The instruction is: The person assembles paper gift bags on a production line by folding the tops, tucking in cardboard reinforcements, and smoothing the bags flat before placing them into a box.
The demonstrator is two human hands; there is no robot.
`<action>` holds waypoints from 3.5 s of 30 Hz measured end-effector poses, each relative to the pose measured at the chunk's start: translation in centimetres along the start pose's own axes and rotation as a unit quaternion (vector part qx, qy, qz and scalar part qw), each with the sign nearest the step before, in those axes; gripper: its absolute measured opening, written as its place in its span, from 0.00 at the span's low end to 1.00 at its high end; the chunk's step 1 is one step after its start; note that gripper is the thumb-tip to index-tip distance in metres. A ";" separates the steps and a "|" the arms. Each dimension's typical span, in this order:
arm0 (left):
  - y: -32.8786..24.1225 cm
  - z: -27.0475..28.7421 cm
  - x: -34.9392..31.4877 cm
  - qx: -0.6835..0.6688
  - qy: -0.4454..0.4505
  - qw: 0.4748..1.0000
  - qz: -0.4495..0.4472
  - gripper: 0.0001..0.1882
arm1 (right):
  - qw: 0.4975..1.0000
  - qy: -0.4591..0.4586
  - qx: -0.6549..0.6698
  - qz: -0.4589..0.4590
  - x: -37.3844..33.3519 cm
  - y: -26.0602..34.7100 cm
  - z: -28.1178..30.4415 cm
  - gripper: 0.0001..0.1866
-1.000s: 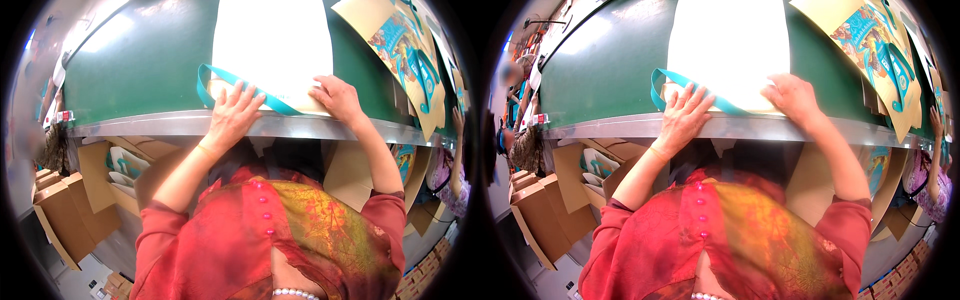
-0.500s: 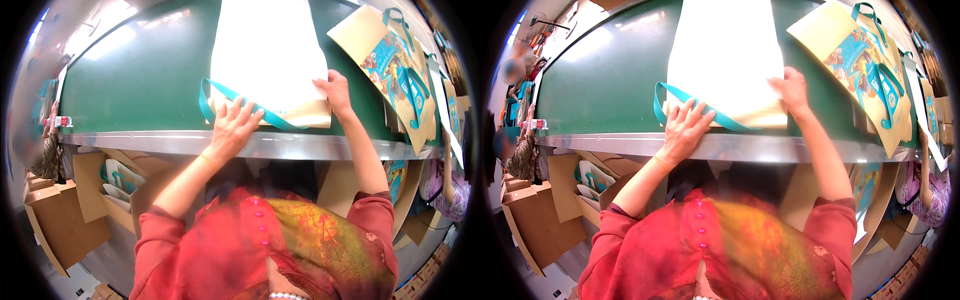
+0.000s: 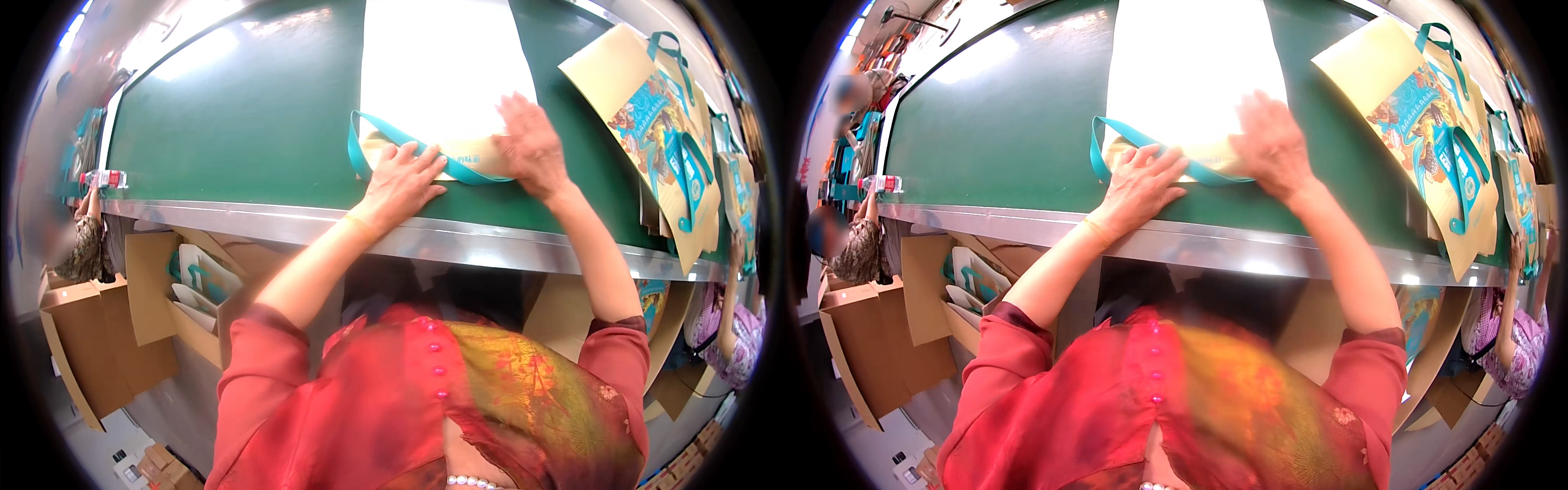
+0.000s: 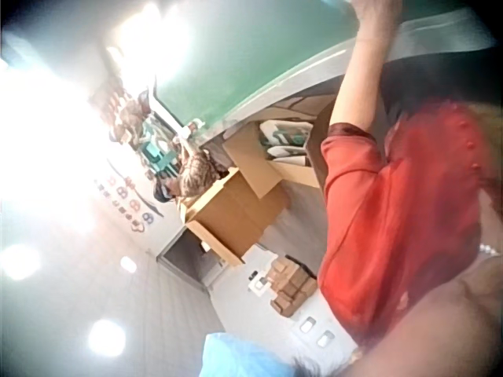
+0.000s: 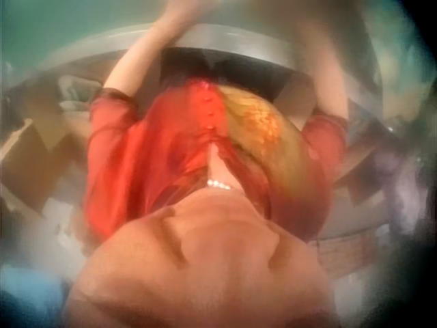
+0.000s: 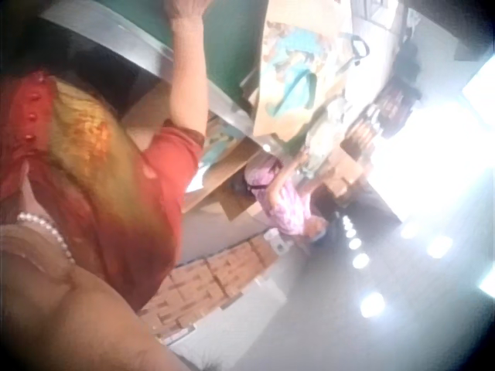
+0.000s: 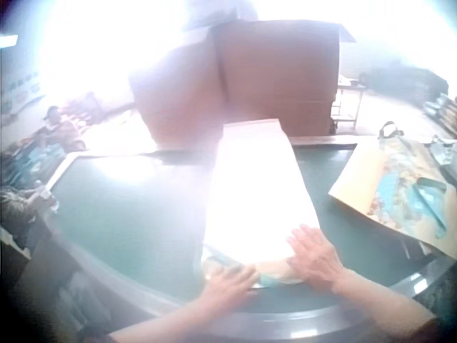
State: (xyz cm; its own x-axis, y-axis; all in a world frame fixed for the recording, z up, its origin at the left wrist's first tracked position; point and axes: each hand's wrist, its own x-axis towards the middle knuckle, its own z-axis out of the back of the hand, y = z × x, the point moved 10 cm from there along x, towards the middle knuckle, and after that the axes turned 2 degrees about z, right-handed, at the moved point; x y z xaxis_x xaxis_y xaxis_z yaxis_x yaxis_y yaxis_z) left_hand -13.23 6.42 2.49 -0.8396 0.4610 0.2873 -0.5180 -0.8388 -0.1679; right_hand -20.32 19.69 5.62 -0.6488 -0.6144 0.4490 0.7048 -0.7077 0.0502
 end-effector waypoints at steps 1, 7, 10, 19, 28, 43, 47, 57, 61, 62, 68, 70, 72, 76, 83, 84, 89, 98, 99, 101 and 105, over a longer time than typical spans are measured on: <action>0.0 0.2 0.1 -0.010 -0.001 1.000 0.006 0.23 | 0.998 0.053 -0.018 0.032 -0.2 1.4 -1.3 0.25; 0.3 0.7 0.1 -0.067 -0.007 0.997 0.023 0.19 | 0.967 0.249 0.007 -0.060 -2.9 -0.4 -7.9 0.33; 1.1 1.9 0.2 -0.107 -0.062 0.992 0.038 0.15 | 0.972 0.229 0.009 -0.054 -3.0 -0.5 -8.0 0.33; 2.4 7.2 3.4 0.112 -0.095 0.984 0.101 0.03 | 0.994 0.085 0.050 -0.036 -2.2 -0.4 -3.8 0.28; 3.3 4.5 4.1 0.090 0.074 0.990 0.082 0.01 | 0.995 -0.076 0.007 0.066 -1.4 3.3 2.7 0.20; 8.7 -1.4 1.8 -0.172 0.080 0.954 0.231 0.13 | 0.990 -0.026 0.132 -0.049 -1.1 -0.6 -3.6 0.10; 9.0 -2.6 2.0 -0.053 0.149 0.948 0.277 0.15 | 0.989 -0.069 0.122 -0.055 -1.4 -0.4 -3.0 0.09; 8.1 -1.4 0.6 0.025 -0.021 0.959 0.283 0.14 | 0.996 0.054 -0.066 0.023 -0.8 -0.8 -4.7 0.24; 5.8 -2.0 0.8 0.178 -0.075 0.967 0.169 0.17 | 0.973 0.225 -0.007 -0.057 -1.2 -1.9 -8.2 0.30; 4.7 -1.9 1.2 0.228 -0.103 0.962 0.113 0.19 | 0.975 0.215 -0.009 -0.054 -1.4 -2.2 -8.3 0.30; 4.7 -3.7 1.4 0.025 0.082 0.978 0.191 0.43 | 0.980 0.191 -0.027 -0.050 -1.5 -2.3 -7.8 0.31; 4.8 -4.3 1.2 0.008 0.099 0.975 0.198 0.46 | 0.980 0.193 -0.020 -0.054 -1.4 -2.0 -7.6 0.31; 4.9 -4.8 1.1 -0.015 0.125 0.970 0.209 0.47 | 0.982 0.183 -0.016 -0.050 -1.3 -2.1 -7.4 0.31; 4.6 -5.0 1.7 -0.016 0.128 0.971 0.203 0.46 | 0.974 0.148 0.150 -0.088 -1.6 -4.6 -6.6 0.31; 5.0 -4.5 1.4 -0.053 0.103 0.976 0.185 0.54 | 0.975 0.218 -0.010 0.035 -3.4 -1.0 -6.1 0.34; 4.8 -4.9 1.4 -0.074 0.099 0.976 0.182 0.55 | 0.975 0.219 -0.005 0.032 -3.8 -1.3 -6.3 0.34; 3.0 -1.6 2.0 -0.052 0.002 0.993 0.104 0.51 | 0.957 0.291 0.018 -0.007 -3.9 -1.8 -8.0 0.33; -1.9 -4.8 1.9 0.217 -0.080 0.971 -0.056 0.12 | 0.942 0.332 0.049 -0.021 -3.7 -1.5 -7.8 0.35; -2.4 -3.0 2.4 0.249 -0.151 0.953 -0.085 0.11 | 0.948 0.294 0.117 -0.036 -3.1 -2.9 -7.5 0.34; -4.0 -1.0 2.0 0.287 -0.277 0.908 -0.130 0.10 | 0.934 0.236 0.256 -0.076 -4.0 -6.4 -8.1 0.34; -0.9 -5.0 4.2 0.151 -0.136 0.977 -0.059 0.09 | 0.817 0.142 0.525 -0.193 -6.3 -10.8 -7.9 0.29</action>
State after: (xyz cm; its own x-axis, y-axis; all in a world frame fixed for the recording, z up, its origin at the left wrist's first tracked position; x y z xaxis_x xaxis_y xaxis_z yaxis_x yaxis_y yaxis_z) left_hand -17.10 10.60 -0.87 -0.6810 0.5011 0.5340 -0.5030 -0.8501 0.1563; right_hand -26.08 28.45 -4.78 -0.8166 -0.5772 0.0015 0.1930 -0.2706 0.9431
